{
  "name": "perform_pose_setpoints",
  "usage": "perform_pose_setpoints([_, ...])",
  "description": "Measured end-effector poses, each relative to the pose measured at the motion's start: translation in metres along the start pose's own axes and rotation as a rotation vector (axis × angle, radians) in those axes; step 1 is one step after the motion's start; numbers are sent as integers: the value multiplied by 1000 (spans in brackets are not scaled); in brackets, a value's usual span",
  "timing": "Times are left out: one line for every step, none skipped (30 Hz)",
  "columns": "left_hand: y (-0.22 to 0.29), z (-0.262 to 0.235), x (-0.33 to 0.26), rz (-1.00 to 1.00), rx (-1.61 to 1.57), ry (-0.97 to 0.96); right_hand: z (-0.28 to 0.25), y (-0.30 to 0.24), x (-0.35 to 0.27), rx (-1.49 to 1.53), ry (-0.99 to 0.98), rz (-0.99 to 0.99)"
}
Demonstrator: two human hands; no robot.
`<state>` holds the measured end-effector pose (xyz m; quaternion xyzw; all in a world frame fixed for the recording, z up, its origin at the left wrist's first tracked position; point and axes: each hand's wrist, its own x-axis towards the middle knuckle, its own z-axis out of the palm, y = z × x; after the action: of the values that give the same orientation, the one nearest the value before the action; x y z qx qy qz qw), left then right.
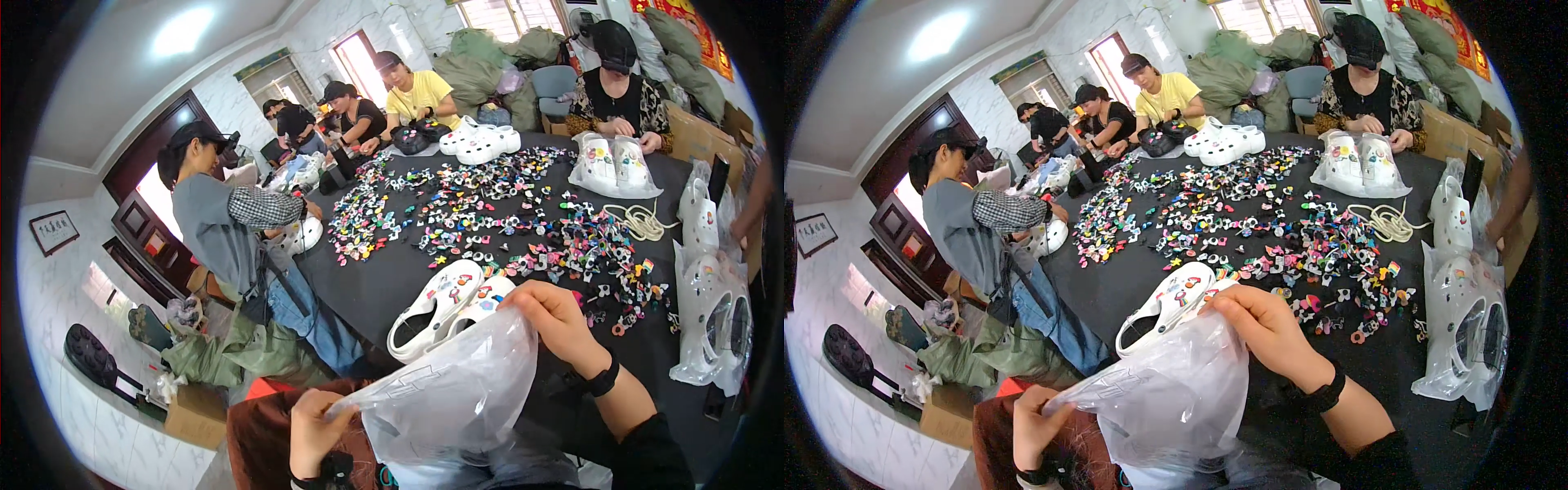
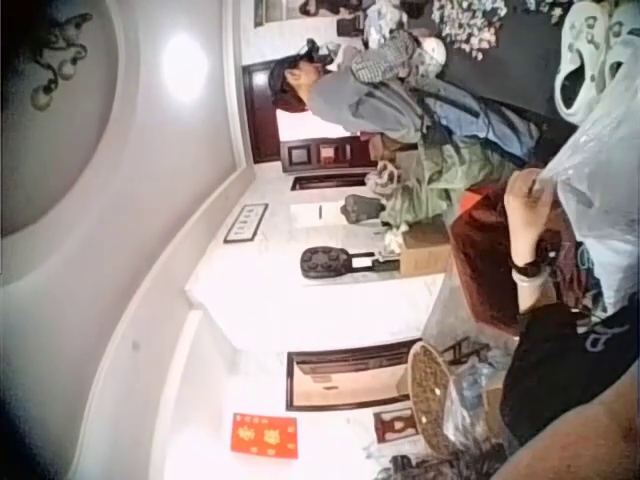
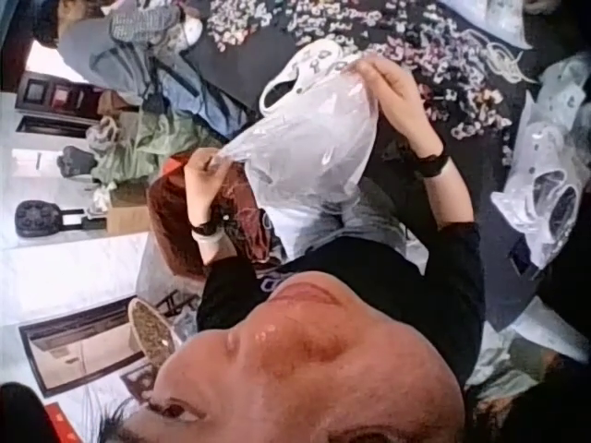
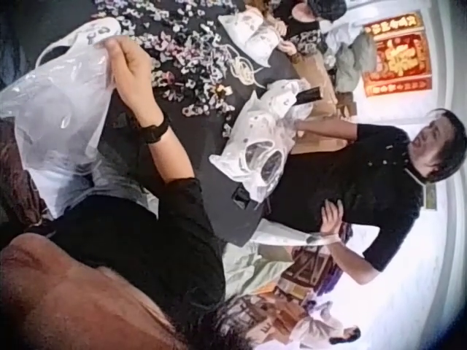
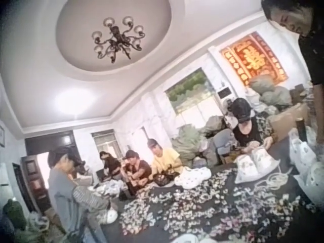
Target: The person is removing shoes from a plastic bag and then preparing them by cleaning and checking charms before placing them back into packaging.
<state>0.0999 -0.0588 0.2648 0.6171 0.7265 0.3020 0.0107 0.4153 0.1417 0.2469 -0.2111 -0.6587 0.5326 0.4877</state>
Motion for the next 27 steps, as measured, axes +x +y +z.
perform_pose_setpoints([-6, 0, 0, -11, -142, 67, 0, 0, 0, -61, 13, -17])
perform_pose_setpoints([-9, -2, -3, -147, -230, 95, -1, 0, 1, -122, 25, -33])
perform_pose_setpoints([-18, -6, -5, -202, -372, 100, 0, 1, 3, -135, 22, -3])
perform_pose_setpoints([-28, -10, -5, -249, -519, 96, -3, 4, 4, -134, 22, 3])
perform_pose_setpoints([-34, -16, -10, -239, -643, 82, -6, 10, 5, -134, 19, 11])
perform_pose_setpoints([-48, -15, -12, -205, -812, 116, -9, 15, 6, -135, 14, 18])
perform_pose_setpoints([-55, -14, -15, -119, -917, 124, -11, 18, 6, -140, -14, 13])
perform_pose_setpoints([-60, -13, -20, -34, -1022, 130, -13, 18, 5, -133, -20, 16])
perform_pose_setpoints([-60, -11, -20, -55, -1022, 133, -11, 23, 9, -172, -32, 51])
perform_pose_setpoints([-54, -9, -15, -66, -1071, 163, -11, 27, 10, -215, -45, 92])
perform_pose_setpoints([-51, -8, -11, -80, -1118, 195, -11, 38, 12, -177, -28, 102])
perform_pose_setpoints([-57, -8, -10, -41, -1142, 129, -9, 42, 15, -206, -7, 76])
perform_pose_setpoints([-63, -8, -12, -98, -1188, 168, -7, 46, 17, -109, -20, 162])
perform_pose_setpoints([-60, -4, -7, -156, -1183, 274, -5, 49, 17, -17, -28, 253])
perform_pose_setpoints([-54, -3, -3, -199, -1156, 254, -5, 51, 15, 78, -42, 304])
perform_pose_setpoints([-50, -3, 0, -241, -1186, 260, -2, 55, 16, 178, -58, 348])
perform_pose_setpoints([-44, 7, 8, -285, -1206, 277, -5, 58, 16, 208, -61, 370])
perform_pose_setpoints([-38, 12, 14, -321, -1215, 300, -2, 59, 16, 204, -60, 391])
perform_pose_setpoints([-45, 16, 16, -345, -1224, 285, 7, 59, 18, 311, -14, 382])
perform_pose_setpoints([-57, 22, 18, -367, -1235, 268, 10, 60, 19, 416, 36, 370])
perform_pose_setpoints([-66, 23, 18, -324, -1229, 228, 10, 71, 18, 446, -5, 389])
perform_pose_setpoints([-75, 27, 18, -342, -1226, 234, 15, 73, 18, 448, -13, 405])
perform_pose_setpoints([-83, 30, 18, -350, -1241, 285, 22, 75, 19, 598, -76, 480])
perform_pose_setpoints([-90, 38, 21, -354, -1272, 327, 21, 73, 16, 734, -126, 553])
perform_pose_setpoints([-97, 40, 22, -386, -1258, 374, 19, 77, 10, 678, -170, 501])
perform_pose_setpoints([-102, 39, 19, -397, -1258, 377, 20, 76, 6, 677, -172, 512])
perform_pose_setpoints([-104, 40, 21, -481, -1279, 415, 19, 75, 3, 415, -252, 432])
